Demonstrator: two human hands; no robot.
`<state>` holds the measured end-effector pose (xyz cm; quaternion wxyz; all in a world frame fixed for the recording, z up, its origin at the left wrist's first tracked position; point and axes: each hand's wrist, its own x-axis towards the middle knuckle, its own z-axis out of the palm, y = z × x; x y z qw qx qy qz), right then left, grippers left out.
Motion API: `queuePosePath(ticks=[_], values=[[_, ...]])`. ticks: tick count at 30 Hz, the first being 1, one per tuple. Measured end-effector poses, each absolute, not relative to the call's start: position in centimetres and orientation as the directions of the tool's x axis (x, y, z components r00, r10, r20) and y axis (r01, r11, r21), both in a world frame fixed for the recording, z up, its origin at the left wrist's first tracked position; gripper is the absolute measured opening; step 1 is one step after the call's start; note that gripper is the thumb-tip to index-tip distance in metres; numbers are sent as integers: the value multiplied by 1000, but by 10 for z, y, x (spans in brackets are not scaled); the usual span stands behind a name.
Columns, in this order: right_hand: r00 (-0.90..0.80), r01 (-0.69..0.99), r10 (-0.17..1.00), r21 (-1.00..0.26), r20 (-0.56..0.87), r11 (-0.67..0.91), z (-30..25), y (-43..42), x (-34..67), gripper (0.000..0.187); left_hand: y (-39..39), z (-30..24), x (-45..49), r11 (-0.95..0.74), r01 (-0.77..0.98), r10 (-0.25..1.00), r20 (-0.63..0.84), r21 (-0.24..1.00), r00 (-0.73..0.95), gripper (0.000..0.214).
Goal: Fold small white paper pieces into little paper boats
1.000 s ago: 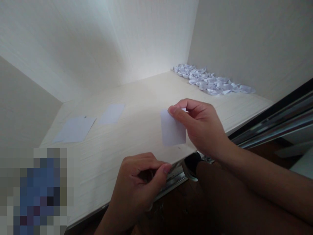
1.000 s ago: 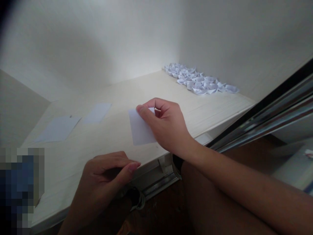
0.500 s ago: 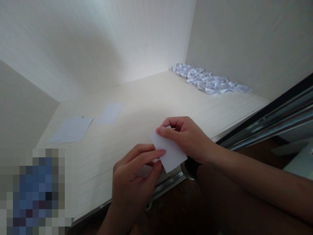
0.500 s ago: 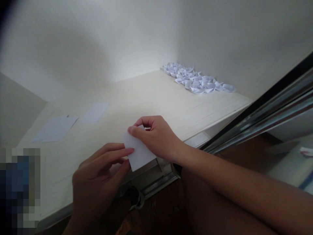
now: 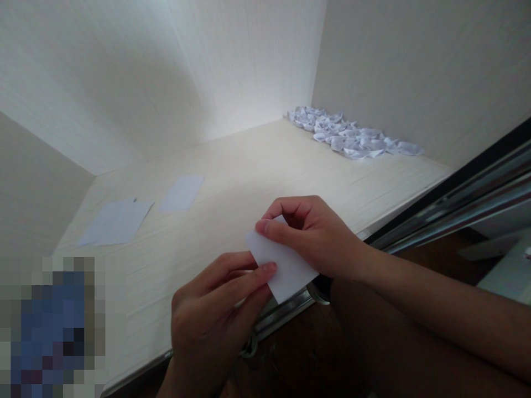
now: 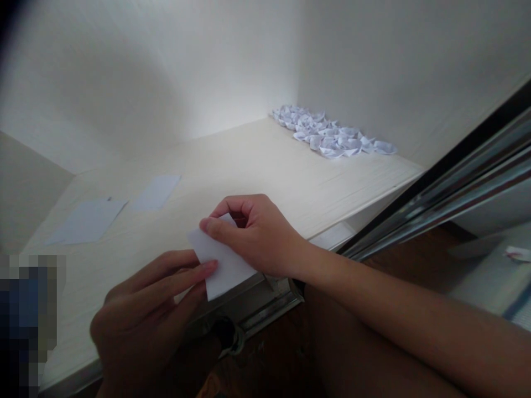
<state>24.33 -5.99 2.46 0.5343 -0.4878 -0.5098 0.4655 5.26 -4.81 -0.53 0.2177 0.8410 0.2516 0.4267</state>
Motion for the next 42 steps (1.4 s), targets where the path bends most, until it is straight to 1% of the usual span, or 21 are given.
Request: queuePosePath(ticks=[3, 7, 9, 11, 13, 15, 16, 19, 21, 23, 26, 28, 30, 33, 35, 38, 42], values=[[19, -71, 995, -993, 93, 94, 23, -61, 243, 20, -48, -5, 51, -790, 251, 600, 625, 559, 499, 29], [33, -174, 987, -972, 157, 160, 22, -61, 246, 8, -48, -7, 50, -775, 308, 632, 657, 553, 411, 29], [38, -187, 976, -958, 213, 217, 23, -62, 247, 13, -47, -6, 49, -752, 330, 659, 663, 571, 356, 29], [-2, -135, 962, -953, 273, 270, 24, -63, 248, 20, -46, -4, 47, -745, 332, 666, 668, 578, 331, 29], [-72, -5, 935, -937, 348, 349, 25, -65, 249, 25, -46, -1, 45, -741, 319, 671, 675, 591, 307, 28], [-139, 122, 893, -887, 429, 445, 27, -65, 250, 28, -45, 1, 41, -725, 320, 687, 671, 610, 279, 26], [-162, 160, 870, -858, 465, 489, 28, -65, 250, 29, -45, 1, 40, -718, 326, 694, 670, 615, 263, 26], [-202, 164, 832, -819, 517, 549, 28, -65, 250, 30, -45, -1, 35, -713, 350, 693, 688, 607, 218, 26], [-219, 146, 827, -820, 518, 553, 27, -65, 250, 26, -44, -4, 33, -708, 359, 694, 694, 608, 193, 26], [-211, 144, 829, -823, 518, 550, 25, -65, 248, 15, -42, -6, 31, -702, 382, 697, 692, 602, 189, 27], [-164, 137, 843, -835, 512, 533, 24, -68, 245, 4, -38, -5, 28, -727, 408, 671, 695, 551, 258, 32], [-134, 125, 863, -856, 487, 503, 25, -69, 244, 3, -35, -2, 27, -760, 382, 643, 695, 526, 321, 31], [-114, 121, 877, -869, 467, 479, 24, -71, 243, 3, -33, 2, 27, -776, 343, 629, 690, 529, 359, 27], [-78, 139, 884, -873, 461, 467, 22, -72, 241, 3, -34, 5, 31, -759, 323, 651, 662, 565, 372, 21], [-41, 159, 886, -872, 462, 462, 21, -72, 239, 7, -35, 5, 35, -749, 316, 662, 657, 582, 360, 17], [5, 179, 885, -871, 465, 457, 21, -71, 236, 12, -37, 2, 41, -740, 266, 671, 652, 618, 353, 19], [46, 209, 889, -875, 456, 438, 23, -71, 234, 17, -41, -3, 47, -596, 83, 787, 562, 798, 254, 30]])
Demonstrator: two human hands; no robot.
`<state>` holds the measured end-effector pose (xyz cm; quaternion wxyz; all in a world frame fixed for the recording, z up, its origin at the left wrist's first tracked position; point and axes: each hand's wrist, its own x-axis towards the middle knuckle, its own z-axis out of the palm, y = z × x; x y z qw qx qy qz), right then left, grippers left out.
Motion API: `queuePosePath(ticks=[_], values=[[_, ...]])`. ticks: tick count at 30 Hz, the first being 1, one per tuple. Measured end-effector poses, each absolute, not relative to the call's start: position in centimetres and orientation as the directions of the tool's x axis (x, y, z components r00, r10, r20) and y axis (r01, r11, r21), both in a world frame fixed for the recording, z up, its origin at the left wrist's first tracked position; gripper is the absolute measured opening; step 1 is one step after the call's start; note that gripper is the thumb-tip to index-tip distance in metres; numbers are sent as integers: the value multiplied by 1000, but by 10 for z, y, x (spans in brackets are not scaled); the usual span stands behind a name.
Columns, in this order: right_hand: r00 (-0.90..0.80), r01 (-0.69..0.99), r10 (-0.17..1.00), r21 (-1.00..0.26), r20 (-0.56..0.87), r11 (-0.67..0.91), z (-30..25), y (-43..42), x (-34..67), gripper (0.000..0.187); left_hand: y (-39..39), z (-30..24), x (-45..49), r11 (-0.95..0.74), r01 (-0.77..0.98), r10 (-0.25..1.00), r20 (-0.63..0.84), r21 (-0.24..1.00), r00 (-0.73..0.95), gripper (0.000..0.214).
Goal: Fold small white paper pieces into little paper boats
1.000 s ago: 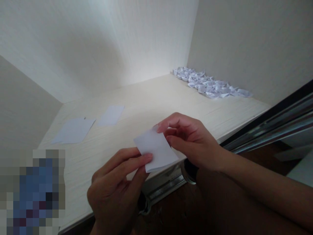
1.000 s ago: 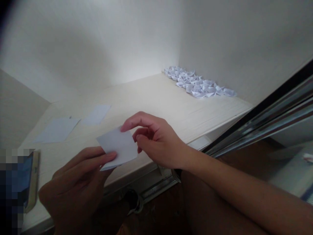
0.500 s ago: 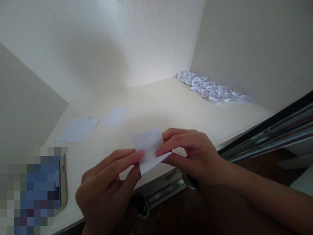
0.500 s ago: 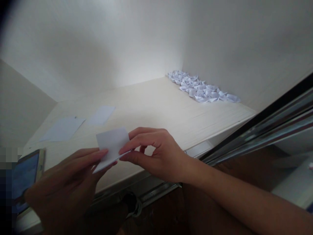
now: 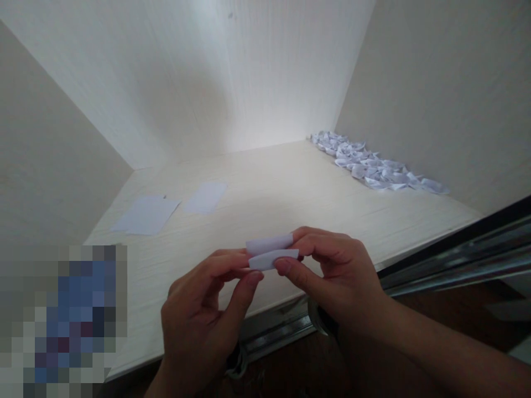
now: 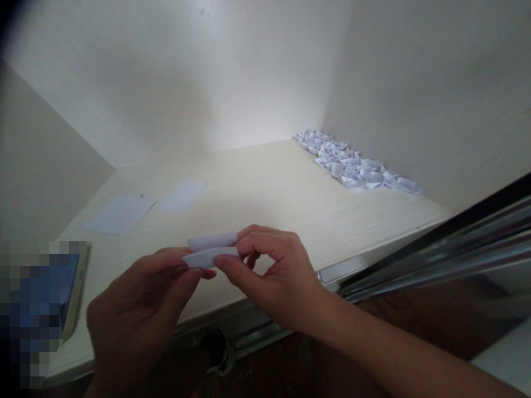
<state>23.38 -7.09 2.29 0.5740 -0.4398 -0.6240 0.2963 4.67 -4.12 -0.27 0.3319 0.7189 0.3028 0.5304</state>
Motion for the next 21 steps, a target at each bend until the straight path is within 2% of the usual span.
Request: queuePosePath(ticks=[2, 6, 10, 14, 19, 21], values=[[51, 226, 901, -883, 432, 411, 23, -71, 233, 19, -43, -4, 48, -525, 28, 836, 509, 851, 205, 38], [55, 248, 926, -904, 373, 349, 22, -72, 228, 22, -43, -2, 50, -519, 44, 839, 499, 854, 216, 46], [104, 217, 937, -927, 333, 305, 21, -70, 225, 23, -42, 2, 48, -500, 43, 851, 481, 865, 208, 40], [90, 111, 959, -959, 270, 260, 18, -68, 224, 23, -42, 4, 46, -424, 32, 890, 410, 905, 198, 34], [65, 83, 950, -950, 306, 300, 14, -67, 223, 34, -38, 5, 46, -410, 40, 901, 397, 911, 176, 28], [62, 102, 946, -945, 319, 312, 14, -68, 223, 29, -38, 5, 44, -399, 36, 902, 385, 916, 195, 27]])
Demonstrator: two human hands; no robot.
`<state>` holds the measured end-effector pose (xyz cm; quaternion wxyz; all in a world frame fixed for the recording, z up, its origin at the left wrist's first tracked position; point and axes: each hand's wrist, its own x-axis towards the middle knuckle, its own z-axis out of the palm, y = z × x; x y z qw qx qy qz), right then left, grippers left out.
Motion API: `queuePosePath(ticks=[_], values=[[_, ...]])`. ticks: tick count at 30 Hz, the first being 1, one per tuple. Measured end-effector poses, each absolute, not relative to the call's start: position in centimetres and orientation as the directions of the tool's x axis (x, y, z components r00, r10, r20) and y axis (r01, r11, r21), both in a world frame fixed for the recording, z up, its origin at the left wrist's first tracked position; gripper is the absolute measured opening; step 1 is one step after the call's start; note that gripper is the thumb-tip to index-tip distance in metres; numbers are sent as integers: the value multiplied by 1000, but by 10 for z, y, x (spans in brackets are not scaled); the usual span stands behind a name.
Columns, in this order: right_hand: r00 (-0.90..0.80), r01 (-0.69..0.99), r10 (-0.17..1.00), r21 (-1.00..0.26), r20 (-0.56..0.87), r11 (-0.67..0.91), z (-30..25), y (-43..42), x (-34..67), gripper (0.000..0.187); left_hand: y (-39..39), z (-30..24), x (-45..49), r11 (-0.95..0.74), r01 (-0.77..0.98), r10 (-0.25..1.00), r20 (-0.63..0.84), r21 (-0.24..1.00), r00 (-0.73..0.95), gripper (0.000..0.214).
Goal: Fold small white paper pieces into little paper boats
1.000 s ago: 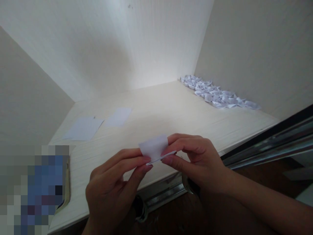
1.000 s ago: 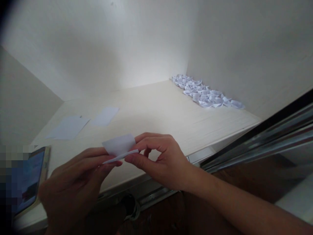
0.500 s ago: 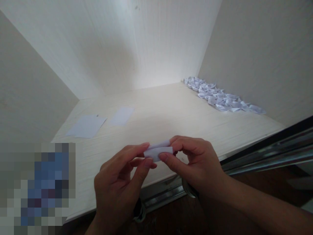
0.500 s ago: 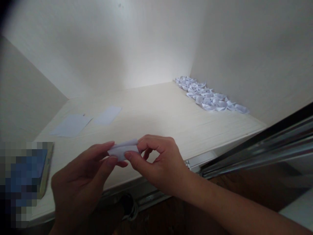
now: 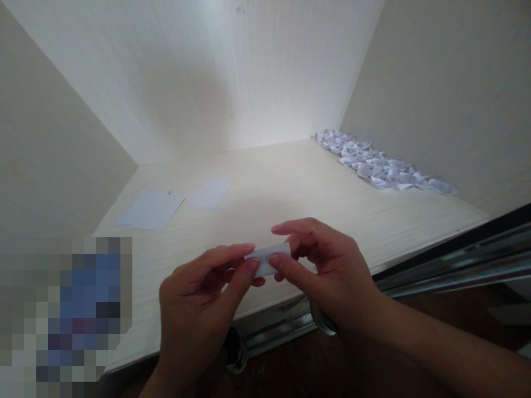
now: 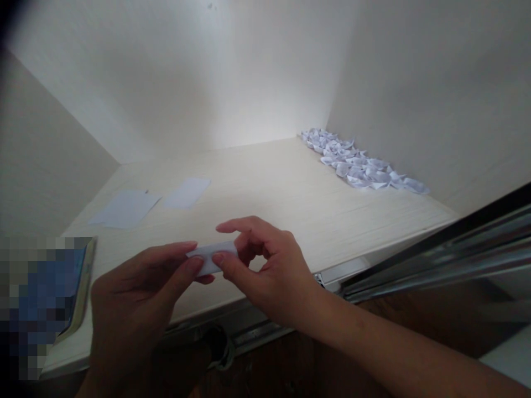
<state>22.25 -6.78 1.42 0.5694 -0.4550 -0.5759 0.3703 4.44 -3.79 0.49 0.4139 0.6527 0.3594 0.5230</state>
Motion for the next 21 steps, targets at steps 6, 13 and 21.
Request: queuePosePath(ticks=[6, 13, 21], values=[[68, 147, 945, -940, 321, 309, 20, -67, 222, 13, -39, 6, 42, -349, 3, 914, 340, 937, 220, 27], [113, 199, 947, -941, 300, 274, 22, -64, 221, 9, -35, 7, 42, -330, 10, 922, 320, 944, 219, 26], [130, 185, 951, -949, 280, 254, 20, -64, 219, 9, -36, 8, 45, -289, 18, 943, 282, 957, 178, 17]])
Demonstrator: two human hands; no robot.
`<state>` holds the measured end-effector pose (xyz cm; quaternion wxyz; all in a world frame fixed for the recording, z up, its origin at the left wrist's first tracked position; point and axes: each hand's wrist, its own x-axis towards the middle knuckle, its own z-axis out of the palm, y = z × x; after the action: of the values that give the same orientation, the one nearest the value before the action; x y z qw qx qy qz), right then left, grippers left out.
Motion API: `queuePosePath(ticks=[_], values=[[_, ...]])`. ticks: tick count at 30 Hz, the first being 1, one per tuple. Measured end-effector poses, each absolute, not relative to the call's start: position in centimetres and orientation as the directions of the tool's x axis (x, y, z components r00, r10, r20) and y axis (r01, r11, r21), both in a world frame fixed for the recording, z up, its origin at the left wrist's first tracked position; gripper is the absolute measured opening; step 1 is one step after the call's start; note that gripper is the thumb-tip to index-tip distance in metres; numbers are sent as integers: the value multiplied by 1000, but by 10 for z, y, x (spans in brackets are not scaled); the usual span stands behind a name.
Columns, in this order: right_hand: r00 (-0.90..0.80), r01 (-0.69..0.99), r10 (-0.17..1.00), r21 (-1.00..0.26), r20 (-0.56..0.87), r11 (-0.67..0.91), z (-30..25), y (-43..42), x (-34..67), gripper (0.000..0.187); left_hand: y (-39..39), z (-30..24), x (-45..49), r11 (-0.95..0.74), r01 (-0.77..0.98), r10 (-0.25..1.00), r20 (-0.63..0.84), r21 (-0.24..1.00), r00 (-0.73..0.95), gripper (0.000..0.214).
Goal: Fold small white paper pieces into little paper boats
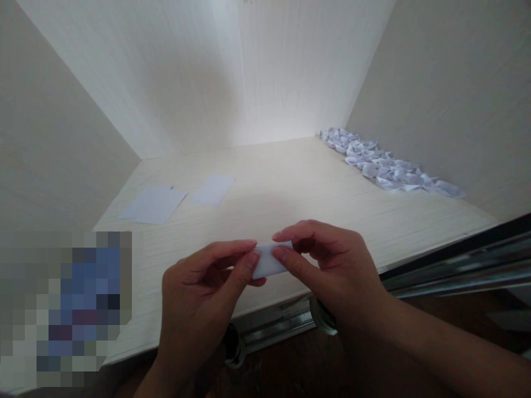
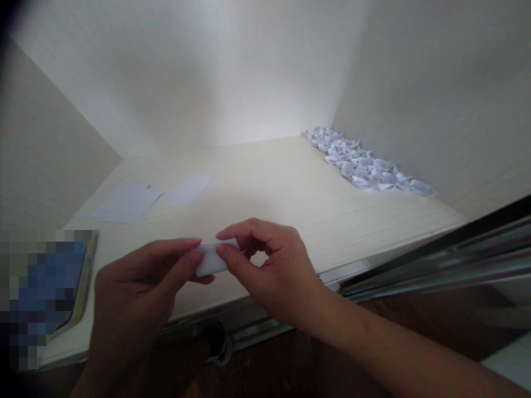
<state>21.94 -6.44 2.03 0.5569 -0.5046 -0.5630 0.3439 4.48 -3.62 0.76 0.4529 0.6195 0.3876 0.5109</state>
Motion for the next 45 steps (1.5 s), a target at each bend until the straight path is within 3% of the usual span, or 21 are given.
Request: queuePosePath(ticks=[11, 35, 40, 45], values=[[98, 197, 950, -942, 296, 274, 20, -64, 223, 3, -36, 8, 42, -275, 100, 948, 253, 956, 192, 8], [15, 220, 956, -934, 293, 283, 23, -66, 230, 6, -35, 9, 43, -239, 68, 946, 216, 969, 240, 17], [18, 232, 947, -923, 320, 308, 21, -66, 230, 5, -37, 7, 43, -209, 32, 958, 198, 977, 206, 30], [28, 261, 942, -912, 334, 316, 22, -68, 231, 5, -37, 8, 42, -215, 35, 952, 201, 976, 233, 16]])
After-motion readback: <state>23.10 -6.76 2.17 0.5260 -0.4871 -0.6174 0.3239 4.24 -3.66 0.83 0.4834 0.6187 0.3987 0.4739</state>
